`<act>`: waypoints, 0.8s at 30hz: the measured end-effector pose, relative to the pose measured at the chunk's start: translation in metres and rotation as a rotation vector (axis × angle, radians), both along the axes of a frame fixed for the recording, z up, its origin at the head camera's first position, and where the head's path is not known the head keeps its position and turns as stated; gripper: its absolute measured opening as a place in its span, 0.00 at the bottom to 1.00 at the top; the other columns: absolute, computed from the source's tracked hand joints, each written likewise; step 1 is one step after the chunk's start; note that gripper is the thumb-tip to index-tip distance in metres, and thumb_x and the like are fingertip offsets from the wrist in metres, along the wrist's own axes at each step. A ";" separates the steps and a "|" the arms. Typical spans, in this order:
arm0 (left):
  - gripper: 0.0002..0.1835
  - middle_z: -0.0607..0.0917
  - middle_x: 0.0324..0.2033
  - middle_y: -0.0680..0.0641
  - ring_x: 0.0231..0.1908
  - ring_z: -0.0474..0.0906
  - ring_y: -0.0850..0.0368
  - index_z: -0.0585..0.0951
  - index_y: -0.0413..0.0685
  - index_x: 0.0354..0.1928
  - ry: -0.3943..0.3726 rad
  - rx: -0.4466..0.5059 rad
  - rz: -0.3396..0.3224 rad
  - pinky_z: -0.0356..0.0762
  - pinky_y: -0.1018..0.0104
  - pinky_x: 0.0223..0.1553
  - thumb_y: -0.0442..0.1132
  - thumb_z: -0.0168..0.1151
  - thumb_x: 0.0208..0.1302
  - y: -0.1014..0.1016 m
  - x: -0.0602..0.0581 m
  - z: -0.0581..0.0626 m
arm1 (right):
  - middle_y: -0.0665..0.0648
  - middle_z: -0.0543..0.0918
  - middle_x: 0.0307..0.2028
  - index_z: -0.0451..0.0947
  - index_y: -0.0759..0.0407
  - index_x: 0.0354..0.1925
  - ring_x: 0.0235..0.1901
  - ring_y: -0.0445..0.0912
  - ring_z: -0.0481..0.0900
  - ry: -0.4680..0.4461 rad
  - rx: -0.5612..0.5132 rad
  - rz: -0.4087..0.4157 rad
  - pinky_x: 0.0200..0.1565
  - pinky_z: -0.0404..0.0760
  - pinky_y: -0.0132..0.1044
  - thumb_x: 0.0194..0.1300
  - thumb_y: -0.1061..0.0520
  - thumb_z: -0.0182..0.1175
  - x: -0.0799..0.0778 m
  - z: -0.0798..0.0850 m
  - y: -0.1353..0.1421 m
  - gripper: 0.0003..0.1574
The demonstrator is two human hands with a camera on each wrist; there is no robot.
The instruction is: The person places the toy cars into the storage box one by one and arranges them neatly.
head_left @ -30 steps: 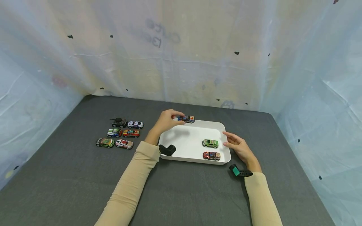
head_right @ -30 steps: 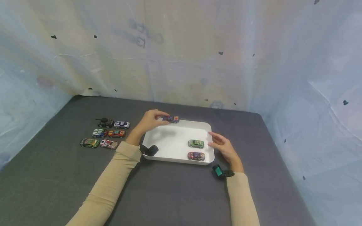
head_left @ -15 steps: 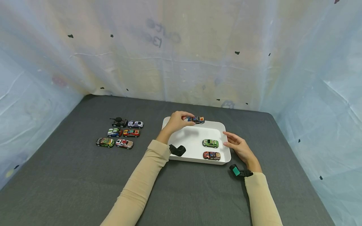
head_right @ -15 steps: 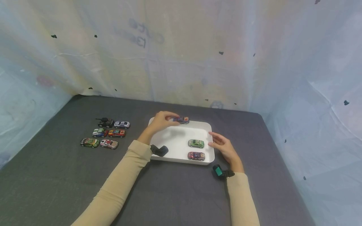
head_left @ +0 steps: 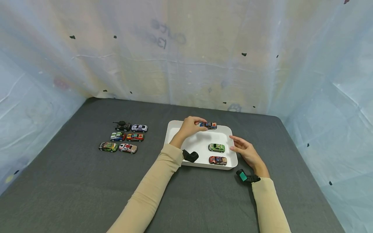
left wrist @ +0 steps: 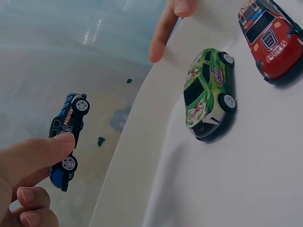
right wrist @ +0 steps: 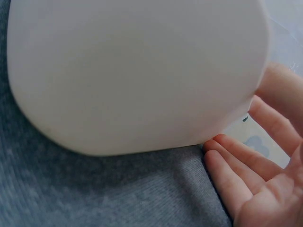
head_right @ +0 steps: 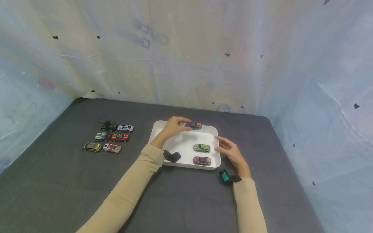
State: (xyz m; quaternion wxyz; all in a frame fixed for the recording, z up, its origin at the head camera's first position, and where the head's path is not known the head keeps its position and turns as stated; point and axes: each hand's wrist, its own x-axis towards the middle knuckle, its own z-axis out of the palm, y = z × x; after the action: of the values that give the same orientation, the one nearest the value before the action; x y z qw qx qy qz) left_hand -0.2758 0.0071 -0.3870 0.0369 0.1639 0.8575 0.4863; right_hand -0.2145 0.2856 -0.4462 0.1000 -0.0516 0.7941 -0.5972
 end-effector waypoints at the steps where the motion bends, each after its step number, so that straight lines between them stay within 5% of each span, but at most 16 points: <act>1: 0.20 0.59 0.17 0.54 0.21 0.52 0.60 0.85 0.49 0.51 0.000 0.000 0.001 0.55 0.70 0.30 0.43 0.72 0.55 0.002 0.000 -0.001 | 0.65 0.59 0.73 0.58 0.64 0.71 0.69 0.48 0.64 0.000 0.000 0.001 0.51 0.70 0.15 0.65 0.58 0.62 0.000 0.000 0.000 0.41; 9: 0.20 0.60 0.17 0.54 0.21 0.53 0.61 0.85 0.49 0.51 -0.023 -0.007 0.022 0.56 0.70 0.30 0.43 0.72 0.55 0.011 -0.002 -0.003 | 0.65 0.58 0.73 0.59 0.64 0.71 0.72 0.57 0.58 -0.003 -0.005 0.001 0.51 0.70 0.15 0.65 0.58 0.62 0.000 0.000 -0.001 0.40; 19: 0.20 0.59 0.12 0.56 0.16 0.51 0.62 0.85 0.50 0.51 -0.119 -0.043 -0.004 0.55 0.71 0.24 0.44 0.73 0.55 0.027 -0.006 -0.006 | 0.66 0.59 0.73 0.59 0.64 0.71 0.62 0.34 0.68 0.004 -0.012 0.007 0.51 0.72 0.16 0.66 0.59 0.61 0.000 0.000 0.001 0.40; 24: 0.20 0.60 0.13 0.56 0.18 0.54 0.62 0.86 0.50 0.50 -0.151 -0.081 -0.014 0.56 0.72 0.25 0.44 0.74 0.53 0.032 -0.008 -0.008 | 0.67 0.59 0.72 0.59 0.64 0.71 0.60 0.32 0.68 0.005 -0.021 0.013 0.52 0.72 0.17 0.66 0.59 0.61 0.001 0.000 0.001 0.40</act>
State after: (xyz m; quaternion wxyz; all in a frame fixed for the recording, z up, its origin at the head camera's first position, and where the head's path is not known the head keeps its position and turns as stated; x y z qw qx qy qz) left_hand -0.2836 0.0388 -0.3950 0.1115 0.1309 0.8701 0.4619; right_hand -0.2135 0.2863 -0.4458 0.1014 -0.0594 0.7878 -0.6046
